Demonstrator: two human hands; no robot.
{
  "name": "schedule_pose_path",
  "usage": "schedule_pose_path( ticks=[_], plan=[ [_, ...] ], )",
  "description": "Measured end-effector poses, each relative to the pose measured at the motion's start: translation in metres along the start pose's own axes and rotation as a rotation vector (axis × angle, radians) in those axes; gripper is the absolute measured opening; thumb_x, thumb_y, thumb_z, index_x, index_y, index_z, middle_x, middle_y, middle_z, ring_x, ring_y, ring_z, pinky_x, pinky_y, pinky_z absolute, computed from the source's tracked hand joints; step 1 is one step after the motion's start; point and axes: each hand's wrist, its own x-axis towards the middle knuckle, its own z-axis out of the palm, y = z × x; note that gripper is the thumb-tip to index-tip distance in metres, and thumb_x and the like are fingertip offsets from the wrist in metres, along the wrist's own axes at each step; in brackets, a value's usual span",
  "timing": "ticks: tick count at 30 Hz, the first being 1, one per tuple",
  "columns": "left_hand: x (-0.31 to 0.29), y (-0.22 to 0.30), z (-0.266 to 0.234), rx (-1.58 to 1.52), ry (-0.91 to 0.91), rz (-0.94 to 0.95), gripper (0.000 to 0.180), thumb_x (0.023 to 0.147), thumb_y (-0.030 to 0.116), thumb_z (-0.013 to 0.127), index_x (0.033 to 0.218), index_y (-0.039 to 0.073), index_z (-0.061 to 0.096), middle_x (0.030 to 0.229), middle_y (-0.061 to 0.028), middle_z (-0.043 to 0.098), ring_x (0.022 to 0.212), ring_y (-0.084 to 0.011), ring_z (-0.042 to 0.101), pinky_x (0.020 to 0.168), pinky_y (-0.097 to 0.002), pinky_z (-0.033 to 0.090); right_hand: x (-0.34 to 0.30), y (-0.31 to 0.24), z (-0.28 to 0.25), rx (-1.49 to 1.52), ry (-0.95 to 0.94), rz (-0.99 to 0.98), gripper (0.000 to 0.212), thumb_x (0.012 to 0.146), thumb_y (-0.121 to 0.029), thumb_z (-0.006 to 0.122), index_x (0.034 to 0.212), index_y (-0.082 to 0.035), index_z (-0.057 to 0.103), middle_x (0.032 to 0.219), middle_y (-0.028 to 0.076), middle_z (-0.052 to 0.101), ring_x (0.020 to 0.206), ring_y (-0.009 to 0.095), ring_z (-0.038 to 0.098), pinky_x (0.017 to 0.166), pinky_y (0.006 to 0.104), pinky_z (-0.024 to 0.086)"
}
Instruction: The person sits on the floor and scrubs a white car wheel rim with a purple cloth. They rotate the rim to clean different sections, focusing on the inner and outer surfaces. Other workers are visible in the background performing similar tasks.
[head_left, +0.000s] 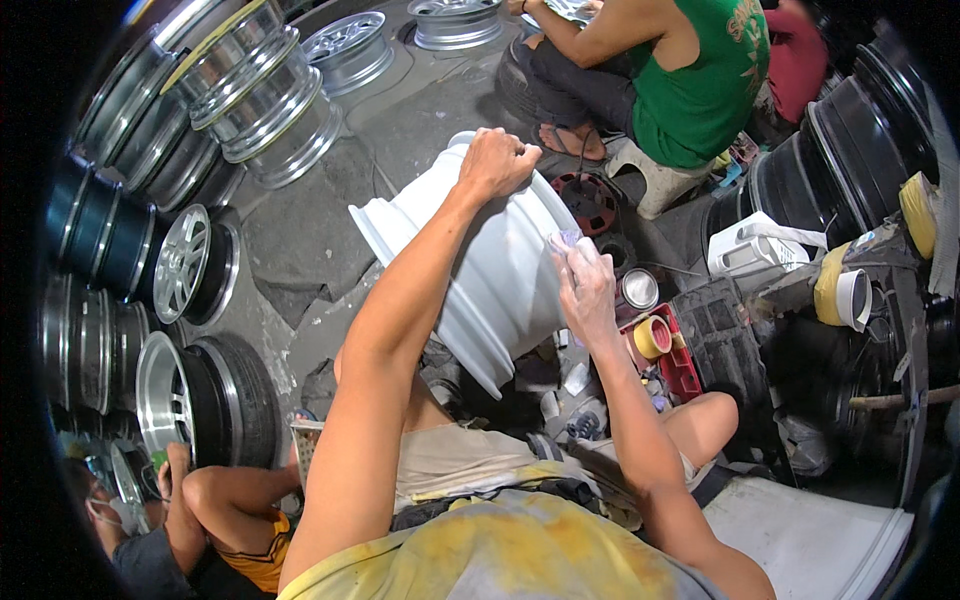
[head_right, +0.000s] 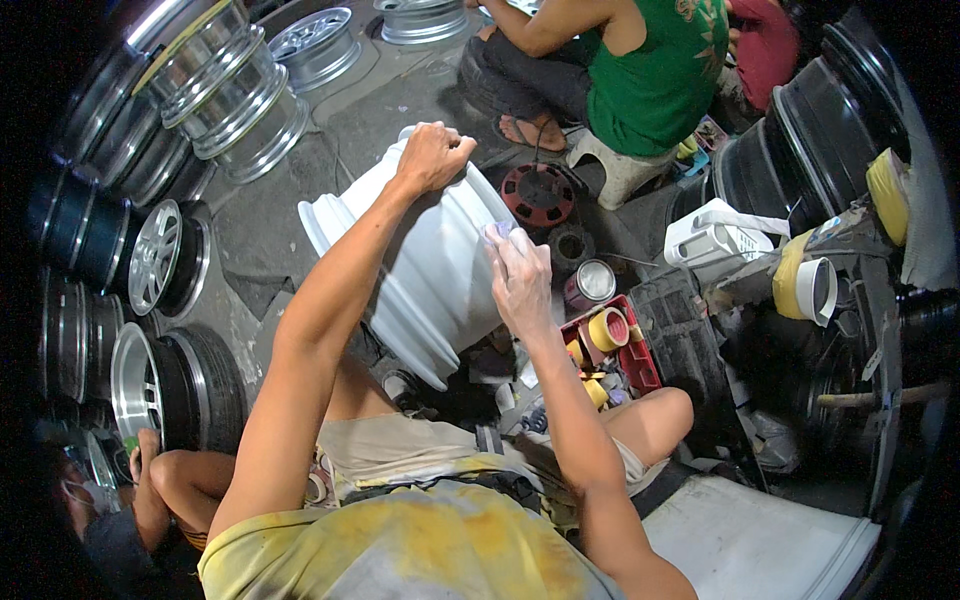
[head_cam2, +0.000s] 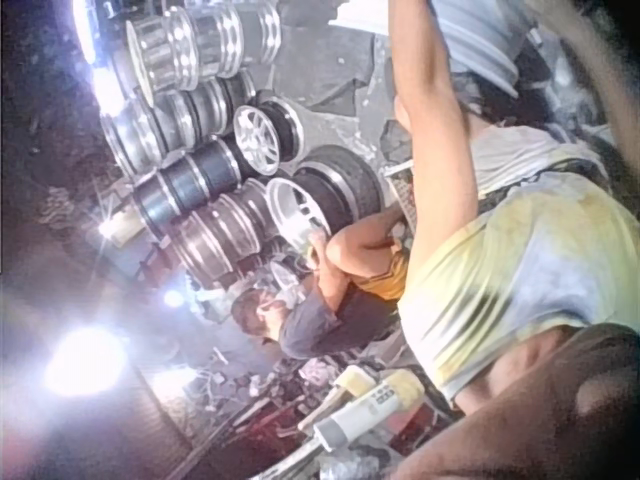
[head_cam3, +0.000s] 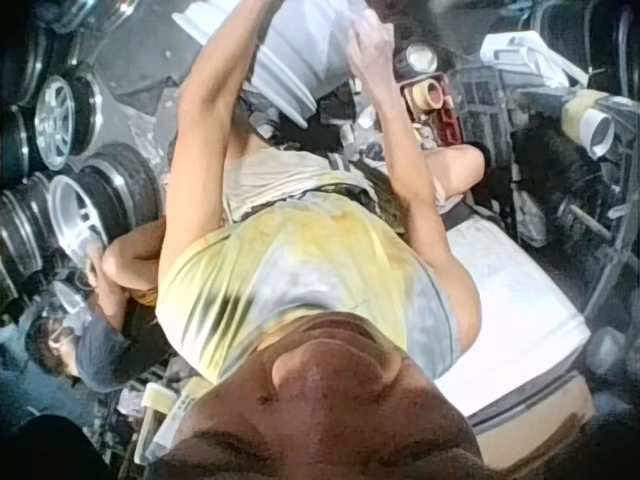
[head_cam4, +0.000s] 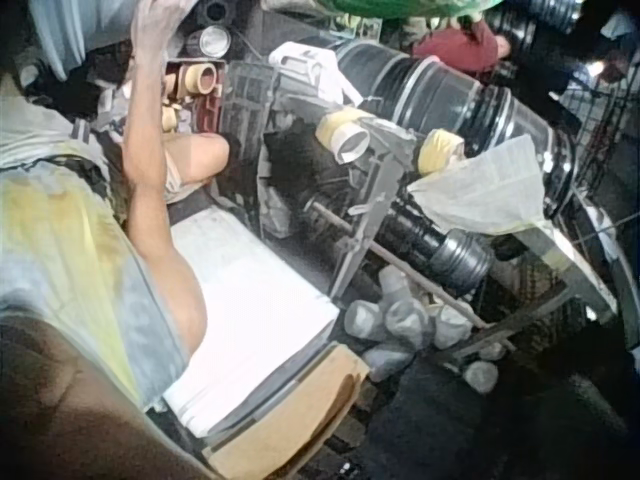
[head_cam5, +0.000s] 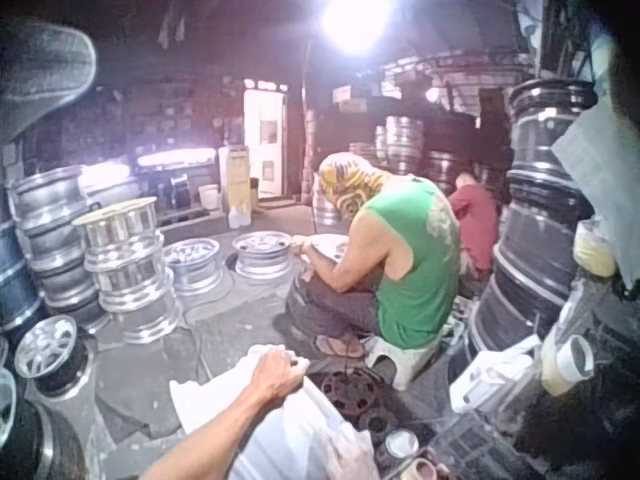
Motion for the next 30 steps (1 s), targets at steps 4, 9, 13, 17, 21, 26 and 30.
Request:
schedule_pose_path(
  ticks=[4,9,13,17,21,26,30],
  plan=[
    [-0.001,0.0,-0.004,-0.023,0.075,0.059,0.045,0.089,0.034,0.06,0.077,-0.007,0.075,0.076,-0.0311,0.068,0.073,-0.0464,0.07,0.081,-0.0506,0.055,-0.053,0.017,0.005,-0.12,0.028,-0.096,0.051,0.088,-0.003,0.067,0.139,-0.004,0.065,0.093,0.012,0.058,0.088,0.031,0.059,0.078,0.0442,0.041],
    [0.002,-0.004,0.002,0.041,0.029,0.045,0.046,0.089,0.036,0.059,0.085,-0.006,0.078,0.087,-0.0322,0.071,0.087,-0.0465,0.069,0.094,-0.0505,0.051,-0.026,0.016,0.011,-0.239,0.099,-0.223,0.054,0.085,-0.004,0.067,0.139,-0.005,0.066,0.094,0.007,0.057,0.088,0.027,0.058,0.078,0.0416,0.043],
    [0.005,-0.012,0.005,0.019,0.06,0.051,0.044,0.09,0.032,0.059,0.077,-0.008,0.073,0.083,-0.0306,0.069,0.083,-0.0463,0.068,0.084,-0.051,0.052,-0.057,0.024,0.015,-0.289,0.033,-0.235,0.055,0.083,-0.007,0.065,0.138,-0.006,0.068,0.092,0.004,0.056,0.088,0.024,0.056,0.077,0.0405,0.042],
    [0.002,-0.006,0.005,0.012,0.124,0.07,0.044,0.088,0.031,0.059,0.074,-0.009,0.07,0.077,-0.0305,0.067,0.076,-0.0471,0.068,0.08,-0.0507,0.054,-0.023,0.009,0.018,-0.312,0.098,-0.213,0.053,0.084,-0.007,0.066,0.137,-0.007,0.069,0.093,0.004,0.056,0.087,0.024,0.056,0.076,0.0397,0.041],
    [0.002,-0.005,0.0,-0.042,0.071,0.05,0.044,0.088,0.032,0.059,0.074,-0.009,0.07,0.077,-0.0306,0.066,0.074,-0.0466,0.068,0.079,-0.051,0.054,-0.041,0.003,0.022,-0.317,0.162,-0.131,0.048,0.086,-0.008,0.067,0.134,-0.007,0.07,0.094,0.003,0.057,0.087,0.023,0.056,0.075,0.0392,0.04],
    [0.001,-0.002,0.005,0.015,0.131,0.089,0.044,0.088,0.032,0.059,0.074,-0.008,0.071,0.077,-0.0305,0.067,0.075,-0.0467,0.068,0.081,-0.051,0.053,-0.028,-0.003,0.018,-0.338,0.141,-0.139,0.045,0.088,-0.008,0.068,0.134,-0.007,0.07,0.095,0.004,0.058,0.089,0.023,0.057,0.077,0.0405,0.04],
    [-0.001,-0.001,-0.002,-0.027,-0.023,-0.024,0.045,0.088,0.034,0.06,0.085,-0.007,0.079,0.085,-0.0311,0.071,0.086,-0.0483,0.069,0.094,-0.0516,0.053,-0.014,-0.016,0.017,-0.214,0.16,-0.014,0.046,0.088,-0.007,0.068,0.134,-0.007,0.069,0.097,0.007,0.059,0.091,0.026,0.057,0.078,0.0426,0.04]
  ],
)
